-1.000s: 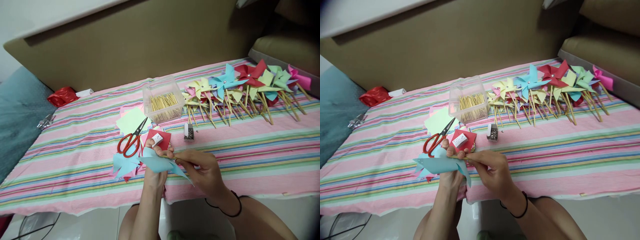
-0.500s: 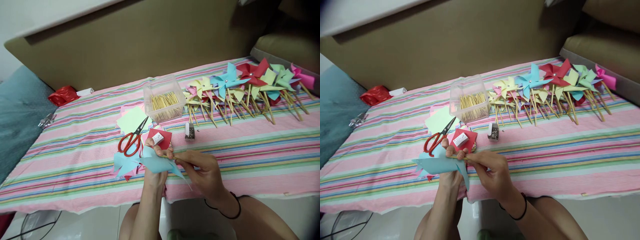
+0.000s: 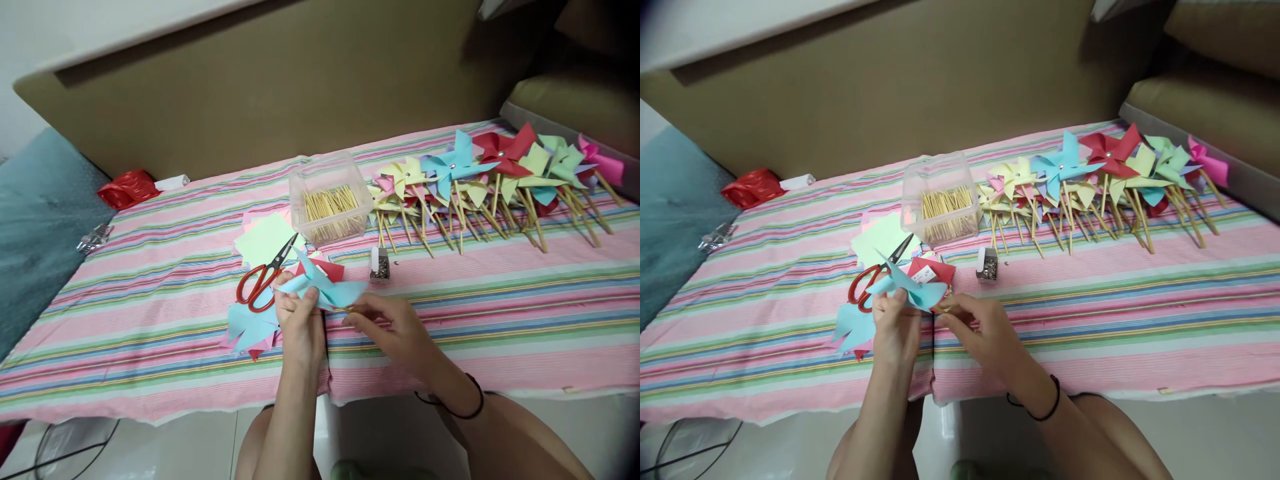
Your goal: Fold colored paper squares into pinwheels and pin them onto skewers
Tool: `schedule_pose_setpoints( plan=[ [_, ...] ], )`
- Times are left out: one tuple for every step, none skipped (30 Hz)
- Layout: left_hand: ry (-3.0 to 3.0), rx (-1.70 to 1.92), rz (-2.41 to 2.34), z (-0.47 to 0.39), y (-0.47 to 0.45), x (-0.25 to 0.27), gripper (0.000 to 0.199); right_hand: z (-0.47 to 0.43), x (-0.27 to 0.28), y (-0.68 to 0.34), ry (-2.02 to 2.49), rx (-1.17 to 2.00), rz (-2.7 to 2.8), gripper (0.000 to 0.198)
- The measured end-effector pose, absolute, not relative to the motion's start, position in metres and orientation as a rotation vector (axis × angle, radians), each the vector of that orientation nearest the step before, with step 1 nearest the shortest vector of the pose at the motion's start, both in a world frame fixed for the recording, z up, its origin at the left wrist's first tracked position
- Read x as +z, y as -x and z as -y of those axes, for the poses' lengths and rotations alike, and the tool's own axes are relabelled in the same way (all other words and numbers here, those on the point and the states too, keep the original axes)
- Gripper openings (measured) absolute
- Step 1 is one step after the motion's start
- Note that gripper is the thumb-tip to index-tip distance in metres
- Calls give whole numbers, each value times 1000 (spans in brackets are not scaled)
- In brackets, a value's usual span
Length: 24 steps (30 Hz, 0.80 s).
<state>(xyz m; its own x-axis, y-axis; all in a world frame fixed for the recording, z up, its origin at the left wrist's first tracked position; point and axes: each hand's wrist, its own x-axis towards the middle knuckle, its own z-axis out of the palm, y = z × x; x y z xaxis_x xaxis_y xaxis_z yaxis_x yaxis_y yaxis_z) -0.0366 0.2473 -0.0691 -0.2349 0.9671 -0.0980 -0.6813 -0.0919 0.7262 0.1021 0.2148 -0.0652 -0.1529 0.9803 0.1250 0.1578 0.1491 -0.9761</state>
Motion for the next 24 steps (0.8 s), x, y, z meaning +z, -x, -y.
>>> schedule_pose_setpoints(
  plan=[
    [-480, 1703, -850, -250, 39, -69, 47, -216, -67, -104, 1194, 1176, 1510, 12],
    [-478, 1749, -912, -253, 41, -69, 47, -217, -69, -106, 1231, 1231, 1517, 13],
    [-489, 1788, -976, -255, 43, -70, 47, -218, -72, -108, 1265, 1286, 1522, 14],
    [-511, 1821, -1035, -258, 44, -70, 47, -219, -74, -110, 1294, 1338, 1528, 16],
    [-535, 1852, -1088, -259, 46, -71, 48, -219, -76, -111, 1315, 1389, 1535, 17],
    [-553, 1877, -1129, -260, 47, -72, 48, -219, -78, -111, 1325, 1432, 1540, 17],
    [-566, 1894, -1157, -261, 47, -72, 48, -219, -80, -111, 1325, 1468, 1544, 16],
    [-575, 1901, -1170, -261, 48, -73, 48, -219, -82, -111, 1320, 1493, 1550, 15],
    [-586, 1900, -1176, -261, 48, -73, 48, -218, -83, -109, 1311, 1512, 1557, 15],
    [-599, 1889, -1177, -260, 47, -74, 48, -218, -84, -108, 1304, 1529, 1563, 16],
    [-615, 1869, -1174, -260, 47, -74, 47, -218, -85, -107, 1299, 1543, 1564, 18],
    [-623, 1846, -1170, -260, 46, -74, 47, -218, -86, -106, 1297, 1557, 1558, 19],
    [-616, 1826, -1165, -260, 46, -73, 47, -218, -87, -105, 1299, 1568, 1544, 20],
    [-596, 1812, -1156, -261, 46, -73, 47, -218, -87, -106, 1303, 1574, 1522, 20],
    [-569, 1797, -1140, -261, 46, -73, 45, -219, -88, -106, 1306, 1573, 1493, 21],
    [-540, 1780, -1120, -261, 46, -73, 43, -219, -89, -108, 1310, 1559, 1462, 21],
    [-519, 1756, -1098, -262, 46, -73, 41, -220, -89, -110, 1315, 1534, 1435, 21],
    [-511, 1724, -1075, -262, 47, -73, 39, -221, -90, -112, 1320, 1503, 1414, 21],
    [-515, 1684, -1052, -262, 47, -73, 37, -222, -91, -114, 1325, 1470, 1402, 21],
    [-527, 1642, -1033, -262, 47, -73, 36, -223, -91, -116, 1329, 1446, 1396, 20],
    [-540, 1607, -1017, -262, 48, -73, 35, -224, -92, -118, 1336, 1427, 1395, 20],
    [-553, 1580, -1002, -262, 48, -73, 35, -224, -93, -119, 1338, 1418, 1395, 20],
    [-561, 1557, -986, -261, 48, -73, 35, -225, -93, -120, 1338, 1414, 1392, 21],
    [-562, 1539, -970, -261, 48, -73, 36, -225, -94, -120, 1336, 1408, 1387, 21]
  ],
)
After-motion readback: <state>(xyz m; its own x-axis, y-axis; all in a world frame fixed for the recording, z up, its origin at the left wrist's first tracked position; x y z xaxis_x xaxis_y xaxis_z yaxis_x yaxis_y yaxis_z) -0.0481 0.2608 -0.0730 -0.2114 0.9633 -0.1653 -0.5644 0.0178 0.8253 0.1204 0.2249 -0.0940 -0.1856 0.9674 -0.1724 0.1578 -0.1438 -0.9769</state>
